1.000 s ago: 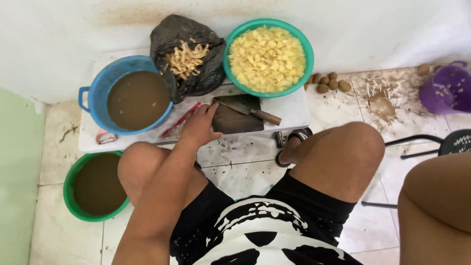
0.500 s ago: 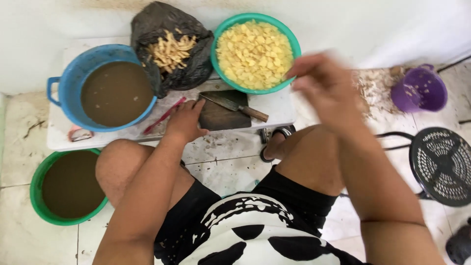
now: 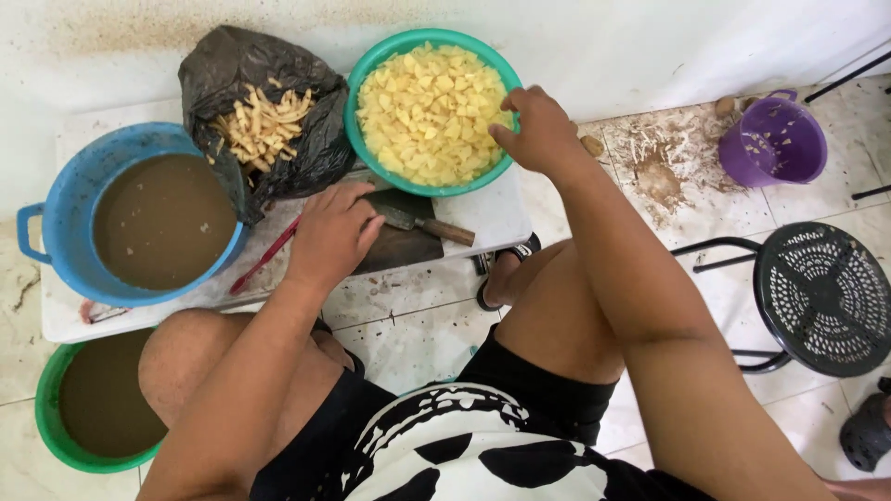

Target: Peeling and dicing potatoes manually on the floor using a peeler and a knife.

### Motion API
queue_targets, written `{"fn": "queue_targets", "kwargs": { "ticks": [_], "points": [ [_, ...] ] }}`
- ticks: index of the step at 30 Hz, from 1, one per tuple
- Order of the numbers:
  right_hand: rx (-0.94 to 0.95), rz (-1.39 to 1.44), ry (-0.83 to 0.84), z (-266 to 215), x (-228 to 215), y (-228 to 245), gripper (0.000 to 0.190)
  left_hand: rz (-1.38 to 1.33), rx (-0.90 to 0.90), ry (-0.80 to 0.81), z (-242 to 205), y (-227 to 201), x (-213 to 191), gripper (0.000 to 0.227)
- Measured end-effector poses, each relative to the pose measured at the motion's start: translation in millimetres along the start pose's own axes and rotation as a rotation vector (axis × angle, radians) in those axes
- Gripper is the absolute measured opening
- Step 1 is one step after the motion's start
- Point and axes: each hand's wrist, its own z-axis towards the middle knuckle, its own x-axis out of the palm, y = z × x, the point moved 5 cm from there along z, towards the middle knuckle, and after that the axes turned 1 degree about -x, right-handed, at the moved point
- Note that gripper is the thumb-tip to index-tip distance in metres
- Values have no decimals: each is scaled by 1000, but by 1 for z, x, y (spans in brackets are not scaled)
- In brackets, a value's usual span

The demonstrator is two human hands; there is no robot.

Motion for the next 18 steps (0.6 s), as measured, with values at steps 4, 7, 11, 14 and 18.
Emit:
{"fn": "queue_targets", "kwargs": {
  "ticks": [4,7,11,14,18],
  "points": [
    [-40,-60,43,42,20,6,46,-19,112,-139,56,-8,6,33],
    [26,-134,100,68,31,13,52,-45,92,-84,112,-5,22,32],
    [0,-261,205,86,76,8,43,-36,-74,169,150,-3,65,81],
    [-25,-198,181,88,72,14,42,-65,-195,400,165,6,93,84],
    [-51,-156,188,80,61,16,35,-7,-202,413,166,2,100,77]
  ]
}}
